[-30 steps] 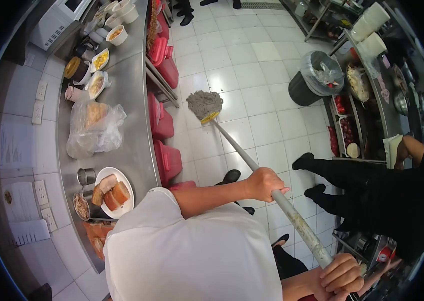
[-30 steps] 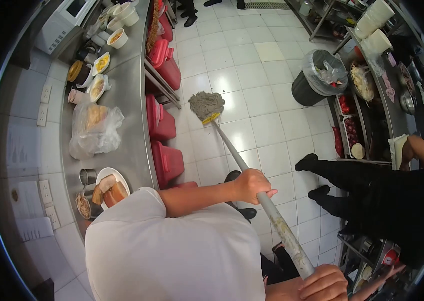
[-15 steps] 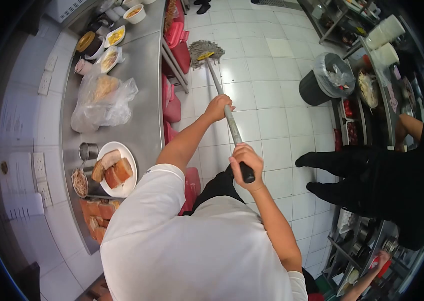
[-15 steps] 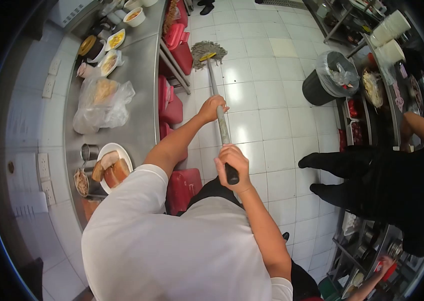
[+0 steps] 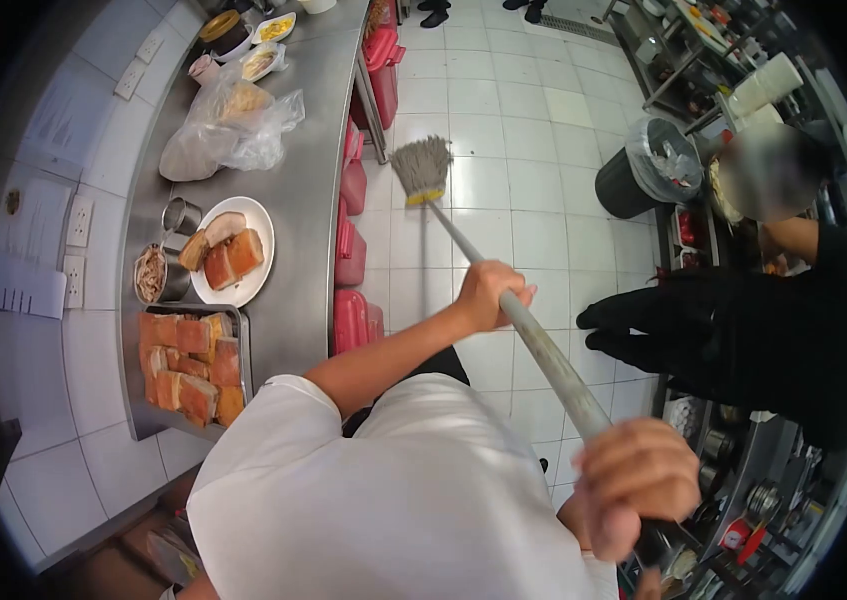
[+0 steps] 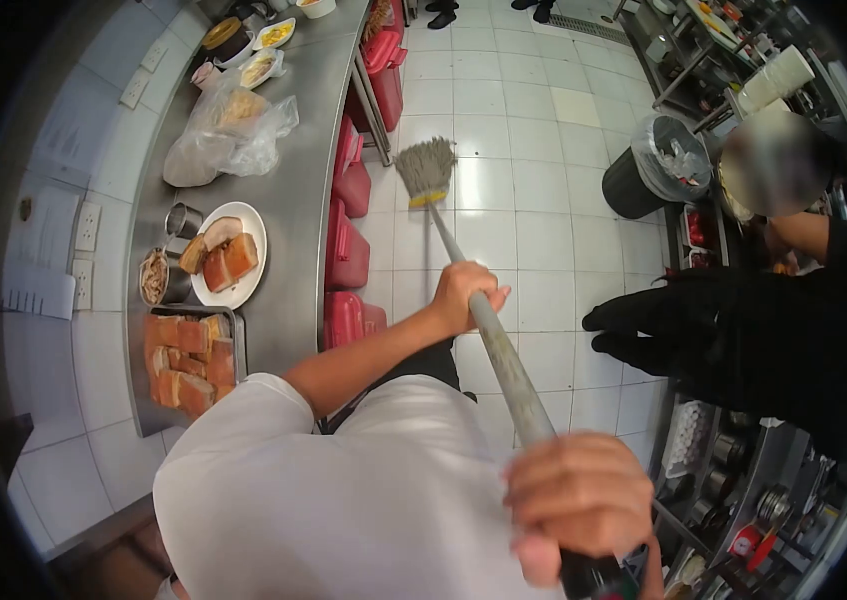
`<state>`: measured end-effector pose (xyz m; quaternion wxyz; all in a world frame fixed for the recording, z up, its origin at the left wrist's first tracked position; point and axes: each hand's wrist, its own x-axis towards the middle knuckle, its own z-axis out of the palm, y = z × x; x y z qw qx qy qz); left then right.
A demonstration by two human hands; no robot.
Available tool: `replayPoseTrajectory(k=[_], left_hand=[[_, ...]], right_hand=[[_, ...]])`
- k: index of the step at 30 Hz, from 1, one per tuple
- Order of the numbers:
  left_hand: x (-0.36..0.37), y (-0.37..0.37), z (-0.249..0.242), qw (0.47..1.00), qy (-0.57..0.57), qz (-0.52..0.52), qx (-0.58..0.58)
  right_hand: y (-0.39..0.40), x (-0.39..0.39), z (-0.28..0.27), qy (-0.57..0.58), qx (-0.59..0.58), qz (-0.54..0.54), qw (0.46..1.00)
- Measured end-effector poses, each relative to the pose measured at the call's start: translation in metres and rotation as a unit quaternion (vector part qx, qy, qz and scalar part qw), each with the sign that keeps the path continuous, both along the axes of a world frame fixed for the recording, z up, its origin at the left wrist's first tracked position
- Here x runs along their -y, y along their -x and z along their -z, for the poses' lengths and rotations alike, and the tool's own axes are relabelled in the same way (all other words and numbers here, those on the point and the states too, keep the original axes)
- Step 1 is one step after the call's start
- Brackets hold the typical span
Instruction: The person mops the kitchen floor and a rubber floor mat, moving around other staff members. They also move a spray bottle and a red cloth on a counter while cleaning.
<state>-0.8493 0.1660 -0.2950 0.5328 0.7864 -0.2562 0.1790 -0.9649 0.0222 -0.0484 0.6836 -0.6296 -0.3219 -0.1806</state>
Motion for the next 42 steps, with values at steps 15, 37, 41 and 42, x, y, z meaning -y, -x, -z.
replayPoseTrajectory(k=[15,37,41,42], left_hand=[[-0.062,-0.129,0.182,0.989,0.049,0.011,-0.139],[0.028,-0.249,0.203,0.966,-0.175,0.19,-0.022],[0.047,-0.24,0.206,0.956,-0.159,0.246,-0.01],[0.049,-0.239,0.205,0.953,-0.156,0.261,-0.007]], right_hand=[[-0.069,-0.034,0.146,0.018,0.047,0.039,0.998],[-0.131,0.065,0.074,-0.148,-0.067,0.182,0.97],[-0.108,0.055,0.043,-0.144,-0.087,0.195,0.966],[-0.105,0.052,0.041,-0.151,-0.066,0.211,0.964]])
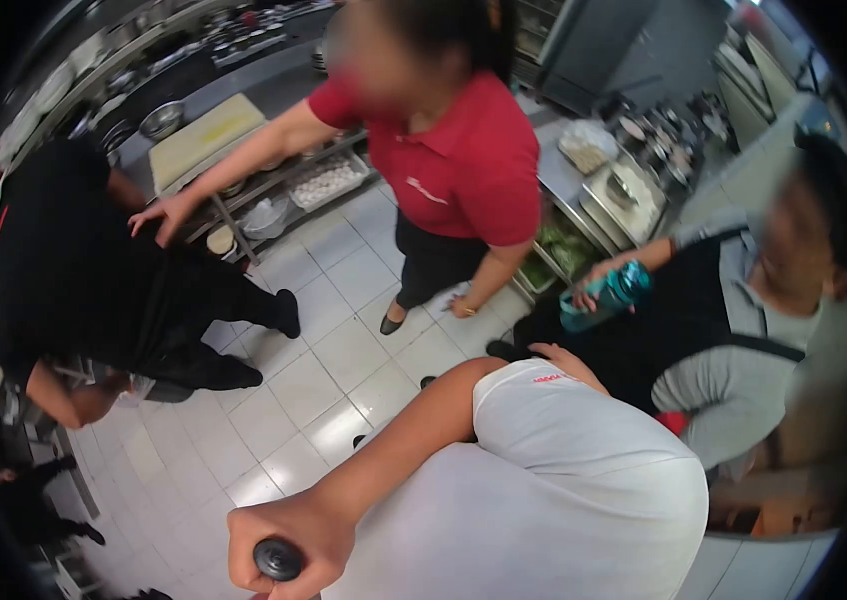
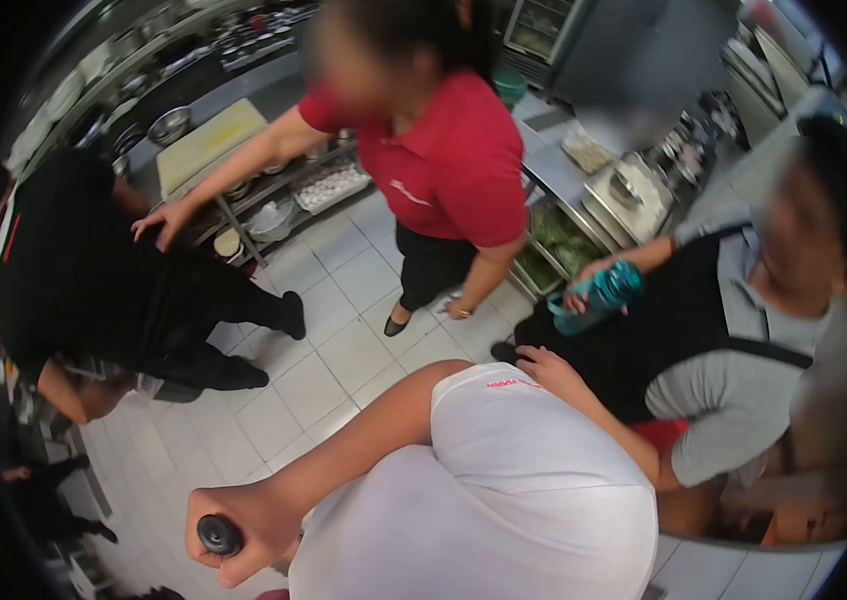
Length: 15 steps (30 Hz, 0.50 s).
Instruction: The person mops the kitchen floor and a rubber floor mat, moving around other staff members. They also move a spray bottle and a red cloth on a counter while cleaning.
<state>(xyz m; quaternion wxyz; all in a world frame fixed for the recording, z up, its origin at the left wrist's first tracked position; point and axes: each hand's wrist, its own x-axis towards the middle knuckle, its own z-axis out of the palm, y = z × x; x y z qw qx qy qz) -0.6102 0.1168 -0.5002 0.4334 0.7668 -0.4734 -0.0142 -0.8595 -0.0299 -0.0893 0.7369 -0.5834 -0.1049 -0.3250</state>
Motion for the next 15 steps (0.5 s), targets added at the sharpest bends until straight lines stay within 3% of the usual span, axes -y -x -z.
replayPoseTrajectory(k=[2,9,15], left_hand=[[0.002,-0.001,-0.002,1.0,0.0,0.026,0.001],[-0.005,0.003,-0.001,0.998,0.002,0.069,-0.01],[-0.041,0.024,-0.006,0.988,0.082,0.13,-0.003]], right_hand=[[0.004,-0.006,-0.005,-0.006,0.039,0.028,0.999],[0.016,-0.006,-0.012,-0.046,0.004,0.068,0.997],[0.028,-0.021,-0.006,-0.035,-0.012,0.125,0.991]])
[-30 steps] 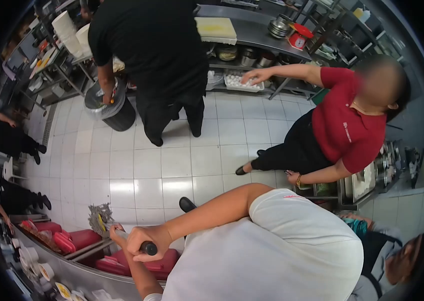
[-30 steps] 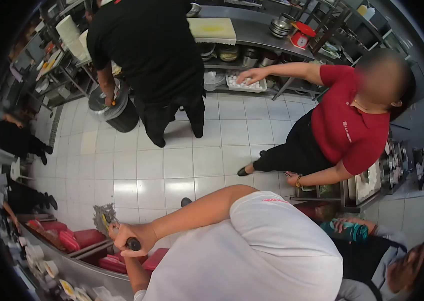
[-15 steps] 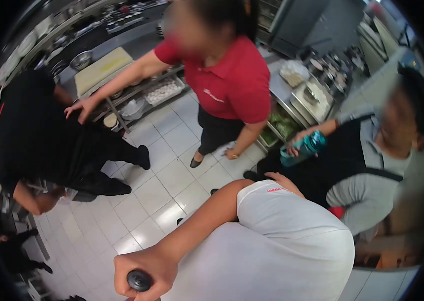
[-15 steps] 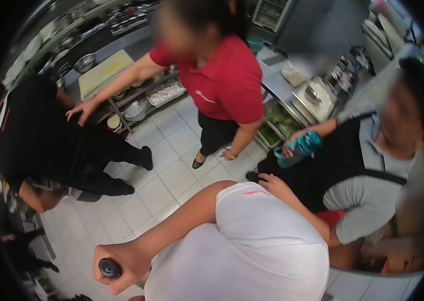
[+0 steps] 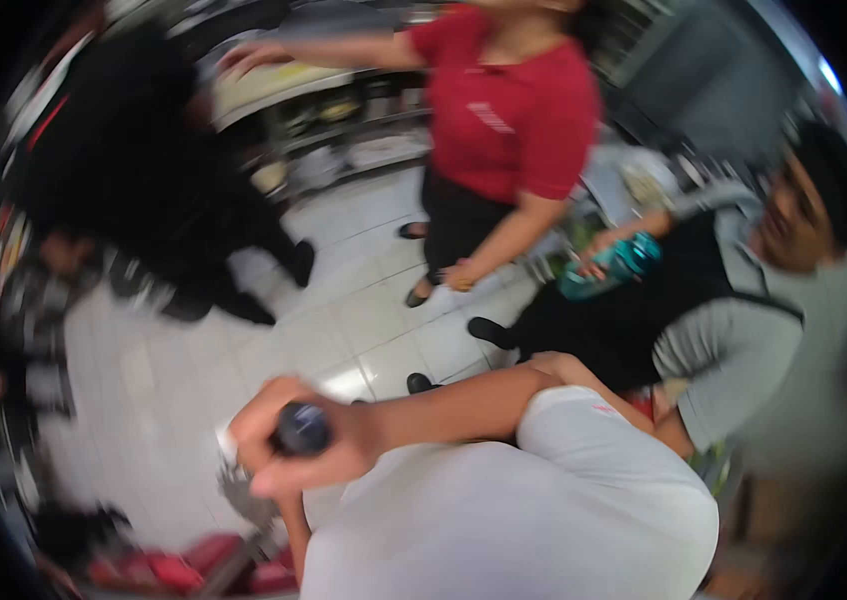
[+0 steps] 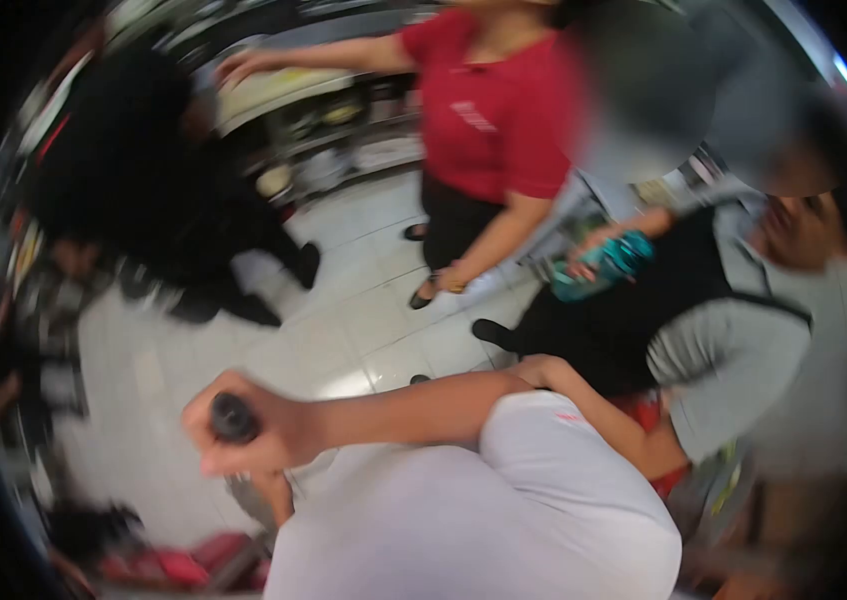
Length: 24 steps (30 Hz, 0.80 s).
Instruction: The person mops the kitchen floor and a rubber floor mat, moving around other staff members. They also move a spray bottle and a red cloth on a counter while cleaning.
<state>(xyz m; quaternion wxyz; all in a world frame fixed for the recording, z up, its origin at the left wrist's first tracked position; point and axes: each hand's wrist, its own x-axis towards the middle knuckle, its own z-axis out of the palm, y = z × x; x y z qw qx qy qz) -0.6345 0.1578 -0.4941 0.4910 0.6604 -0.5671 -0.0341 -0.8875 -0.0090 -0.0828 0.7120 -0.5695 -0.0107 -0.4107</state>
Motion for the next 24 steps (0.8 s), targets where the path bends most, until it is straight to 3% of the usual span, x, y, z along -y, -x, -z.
replayPoseTrajectory(k=[2,3,5,6,8,13,16,19,24], left_hand=[[-0.018,0.02,-0.017,0.999,0.021,0.026,-0.001],[-0.029,0.035,-0.046,0.99,-0.137,-0.033,-0.014],[-0.042,0.06,-0.073,0.987,-0.13,-0.062,-0.071],[-0.049,0.07,-0.077,0.992,-0.06,-0.081,-0.081],[-0.067,0.083,-0.092,0.974,-0.145,-0.156,-0.079],[-0.089,0.067,-0.096,0.971,-0.077,-0.21,-0.09],[-0.092,0.062,-0.108,0.975,-0.061,-0.192,-0.092],[-0.092,0.042,-0.115,0.979,-0.046,-0.172,-0.1],[-0.095,0.004,-0.126,0.978,-0.077,-0.155,-0.116]], right_hand=[[0.011,-0.011,-0.01,0.039,-0.021,-0.014,0.999],[0.02,-0.017,-0.014,0.07,-0.03,-0.022,0.997],[0.032,-0.035,-0.019,0.054,0.01,-0.091,0.994],[0.036,-0.04,-0.024,0.07,0.009,-0.125,0.99],[0.043,-0.054,-0.035,0.099,0.005,-0.172,0.98],[0.012,-0.093,-0.058,0.124,0.019,-0.182,0.975],[0.003,-0.095,-0.062,0.156,0.007,-0.193,0.969],[-0.021,-0.109,-0.068,0.035,0.032,-0.164,0.985],[-0.072,-0.124,-0.084,0.051,0.015,-0.076,0.996]])
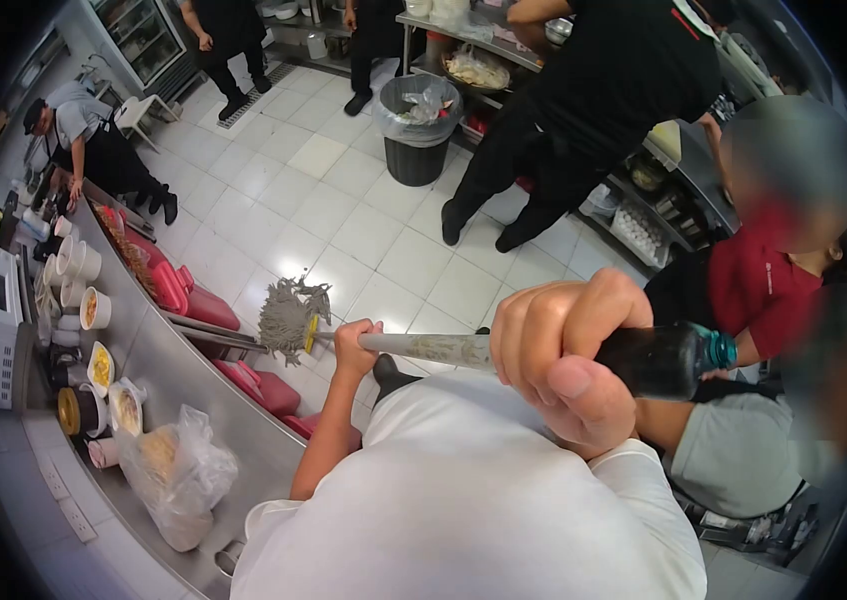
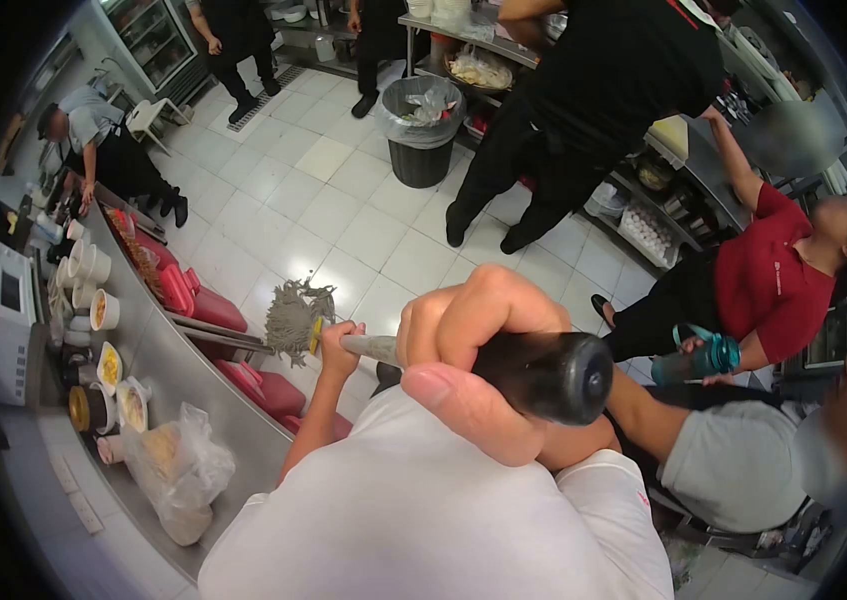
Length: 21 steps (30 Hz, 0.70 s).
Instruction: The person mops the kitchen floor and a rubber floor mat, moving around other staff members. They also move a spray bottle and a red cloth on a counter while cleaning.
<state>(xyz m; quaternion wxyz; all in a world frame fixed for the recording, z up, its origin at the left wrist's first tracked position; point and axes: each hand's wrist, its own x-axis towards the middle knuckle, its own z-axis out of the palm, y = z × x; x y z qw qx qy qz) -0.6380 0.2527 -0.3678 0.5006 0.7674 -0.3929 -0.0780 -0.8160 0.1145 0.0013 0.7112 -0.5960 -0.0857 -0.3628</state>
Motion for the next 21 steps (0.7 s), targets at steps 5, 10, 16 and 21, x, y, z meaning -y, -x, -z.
replayPoseTrajectory(k=[5,10,16,21], left_hand=[[-0.013,-0.026,-0.011,0.999,0.039,0.034,0.007],[-0.022,-0.035,-0.012,0.998,0.056,0.018,0.013],[-0.029,-0.044,-0.019,0.996,0.081,0.01,0.044],[-0.035,-0.031,-0.005,0.996,0.089,-0.018,0.026]], right_hand=[[-0.038,-0.016,-0.006,0.023,0.045,-0.013,0.999],[-0.055,-0.026,-0.013,0.04,0.053,-0.03,0.997],[-0.07,-0.035,-0.005,0.065,0.112,-0.018,0.991],[-0.061,-0.039,0.001,0.059,0.137,-0.036,0.988]])
